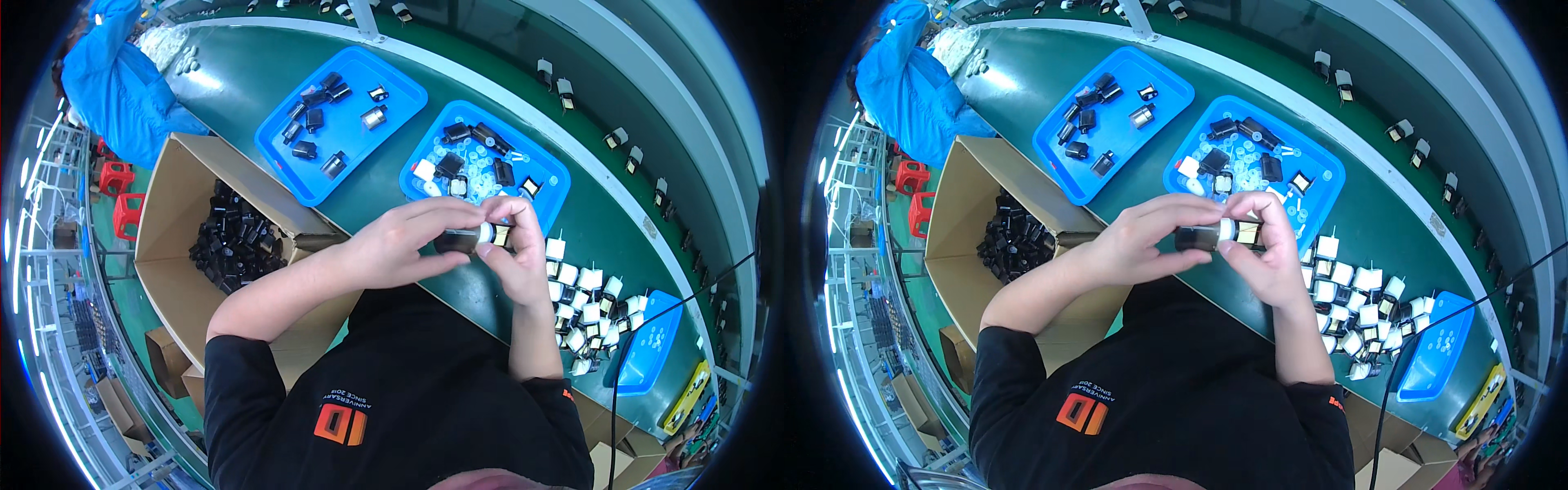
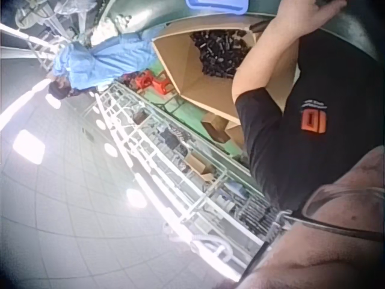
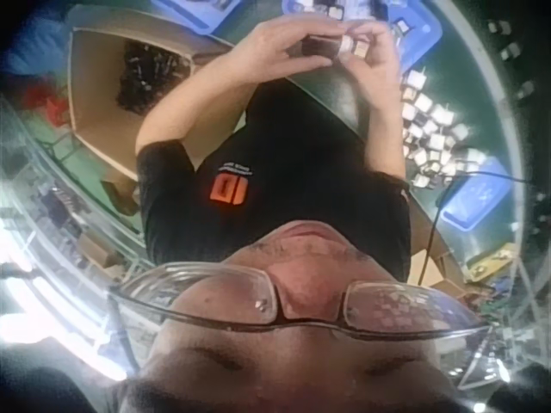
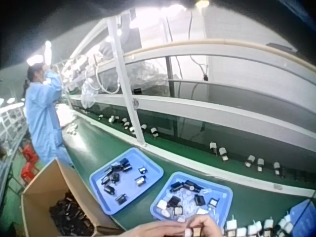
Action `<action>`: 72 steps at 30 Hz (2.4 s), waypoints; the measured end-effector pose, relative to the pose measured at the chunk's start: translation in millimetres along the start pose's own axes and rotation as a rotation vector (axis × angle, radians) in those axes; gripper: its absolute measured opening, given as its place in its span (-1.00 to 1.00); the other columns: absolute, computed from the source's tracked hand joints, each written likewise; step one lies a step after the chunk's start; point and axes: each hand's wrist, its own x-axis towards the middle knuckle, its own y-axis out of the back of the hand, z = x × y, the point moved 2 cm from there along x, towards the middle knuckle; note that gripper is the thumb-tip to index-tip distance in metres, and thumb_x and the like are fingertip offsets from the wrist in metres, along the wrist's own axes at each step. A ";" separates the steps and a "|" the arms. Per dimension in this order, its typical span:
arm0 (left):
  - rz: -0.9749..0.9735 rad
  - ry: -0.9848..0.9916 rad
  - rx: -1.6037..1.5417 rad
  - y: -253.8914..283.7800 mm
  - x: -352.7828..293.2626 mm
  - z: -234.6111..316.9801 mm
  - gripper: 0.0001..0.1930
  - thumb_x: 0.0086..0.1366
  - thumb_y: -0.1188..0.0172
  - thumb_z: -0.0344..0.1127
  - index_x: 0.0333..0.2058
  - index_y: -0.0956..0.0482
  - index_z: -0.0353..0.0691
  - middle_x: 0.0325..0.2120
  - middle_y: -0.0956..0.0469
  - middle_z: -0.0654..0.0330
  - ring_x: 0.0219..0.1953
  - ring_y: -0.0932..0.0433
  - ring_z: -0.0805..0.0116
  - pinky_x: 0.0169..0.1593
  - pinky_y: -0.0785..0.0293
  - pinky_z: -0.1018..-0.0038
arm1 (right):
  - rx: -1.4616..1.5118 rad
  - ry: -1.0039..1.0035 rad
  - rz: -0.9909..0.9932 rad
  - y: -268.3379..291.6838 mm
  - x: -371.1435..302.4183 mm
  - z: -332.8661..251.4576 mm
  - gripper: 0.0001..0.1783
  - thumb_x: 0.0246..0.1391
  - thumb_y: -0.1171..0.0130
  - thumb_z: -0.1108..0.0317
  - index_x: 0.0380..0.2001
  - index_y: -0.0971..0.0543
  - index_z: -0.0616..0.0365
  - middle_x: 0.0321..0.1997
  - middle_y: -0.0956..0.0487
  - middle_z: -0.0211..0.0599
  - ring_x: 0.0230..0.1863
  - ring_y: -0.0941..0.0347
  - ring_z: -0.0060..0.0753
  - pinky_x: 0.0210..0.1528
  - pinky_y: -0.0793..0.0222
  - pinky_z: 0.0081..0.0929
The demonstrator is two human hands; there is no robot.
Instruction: The person assembles electronic components by hand, inserting a white connector piece into a black casing on a factory production line.
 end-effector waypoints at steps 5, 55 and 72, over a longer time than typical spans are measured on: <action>0.111 0.082 -0.305 -4.9 5.8 17.4 -0.40 0.06 -0.40 -0.46 0.11 -0.43 -0.27 0.00 -0.51 0.01 -0.01 -0.56 0.18 -0.09 -0.56 0.40 | 0.971 -0.173 -0.117 -7.6 -3.6 44.0 -0.71 -0.03 -0.14 0.46 -0.18 -0.41 0.08 -0.12 -0.44 -0.16 -0.12 -0.45 -0.22 -0.17 -0.48 -0.34; 0.069 -0.316 0.299 -6.0 0.3 8.3 -0.38 0.00 -0.38 -0.37 0.10 -0.44 -0.26 0.03 -0.50 0.09 -0.10 -0.50 0.10 -0.03 -0.39 0.36 | 0.309 -0.149 -0.006 -13.4 -18.5 20.3 -0.01 -0.37 -0.52 0.35 0.20 -0.26 0.32 0.13 -0.39 -0.21 0.22 -0.27 -0.30 0.29 -0.08 -0.35; 0.032 0.254 0.098 -14.6 -2.1 -8.6 -0.16 0.07 -0.26 -0.02 0.14 -0.02 -0.42 -0.03 -0.15 -0.13 0.03 -0.18 -0.03 0.16 -0.07 0.17 | 0.663 -0.115 0.069 -33.7 -15.5 40.2 -0.15 -0.31 -0.44 0.55 0.15 -0.32 0.31 0.13 -0.42 -0.18 0.12 -0.38 -0.38 0.18 -0.25 -0.47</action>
